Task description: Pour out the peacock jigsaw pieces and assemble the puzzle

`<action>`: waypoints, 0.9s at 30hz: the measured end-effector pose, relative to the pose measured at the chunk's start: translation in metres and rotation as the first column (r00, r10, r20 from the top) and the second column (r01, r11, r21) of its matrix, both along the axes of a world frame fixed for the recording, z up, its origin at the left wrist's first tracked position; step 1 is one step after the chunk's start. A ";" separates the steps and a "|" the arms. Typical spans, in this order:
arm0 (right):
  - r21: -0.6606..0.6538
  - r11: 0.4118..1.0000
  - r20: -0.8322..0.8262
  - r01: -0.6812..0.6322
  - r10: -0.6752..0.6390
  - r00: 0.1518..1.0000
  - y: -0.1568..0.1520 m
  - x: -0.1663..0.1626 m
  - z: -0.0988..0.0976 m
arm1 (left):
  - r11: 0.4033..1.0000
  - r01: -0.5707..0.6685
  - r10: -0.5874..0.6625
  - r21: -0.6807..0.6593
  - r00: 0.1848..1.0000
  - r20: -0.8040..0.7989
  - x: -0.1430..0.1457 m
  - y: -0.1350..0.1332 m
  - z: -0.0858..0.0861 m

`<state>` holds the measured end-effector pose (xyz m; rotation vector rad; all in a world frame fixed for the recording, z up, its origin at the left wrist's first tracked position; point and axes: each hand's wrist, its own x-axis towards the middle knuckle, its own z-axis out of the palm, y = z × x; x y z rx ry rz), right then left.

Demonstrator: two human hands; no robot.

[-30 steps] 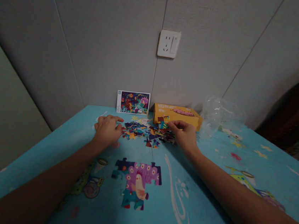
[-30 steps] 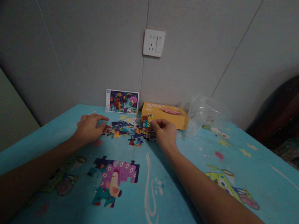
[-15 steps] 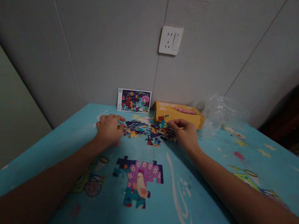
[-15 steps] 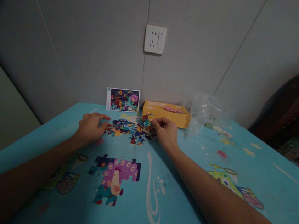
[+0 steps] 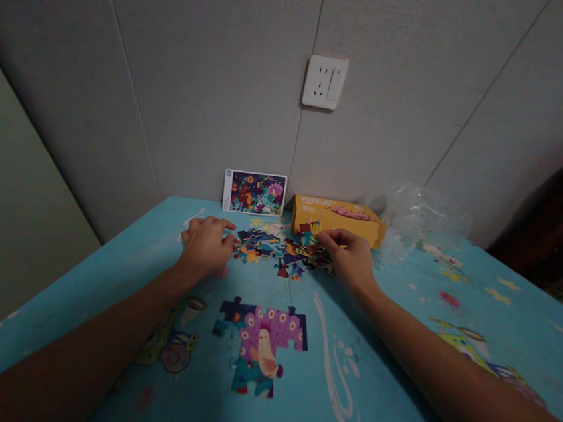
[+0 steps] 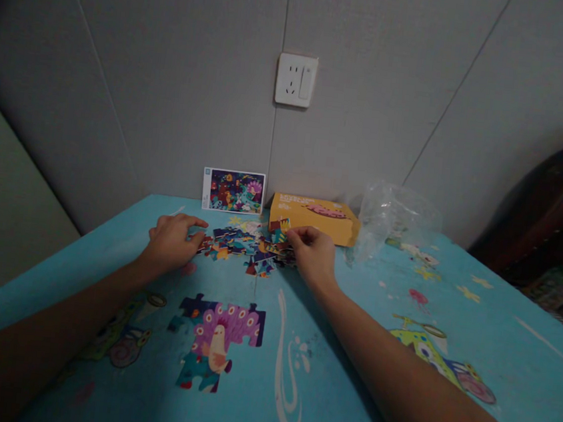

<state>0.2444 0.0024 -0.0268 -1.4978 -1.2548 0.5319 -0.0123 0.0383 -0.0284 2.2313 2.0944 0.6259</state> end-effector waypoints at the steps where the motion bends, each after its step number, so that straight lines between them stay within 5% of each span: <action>1: 0.003 1.000 0.008 0.010 -0.010 1.000 0.000 0.001 0.000 | 1.000 -0.006 0.006 -0.009 1.000 -0.004 0.000 0.000 0.000; 27: 0.025 1.000 0.021 -0.010 0.010 1.000 -0.002 -0.004 0.000 | 1.000 0.023 -0.023 0.008 1.000 -0.014 -0.008 -0.002 0.007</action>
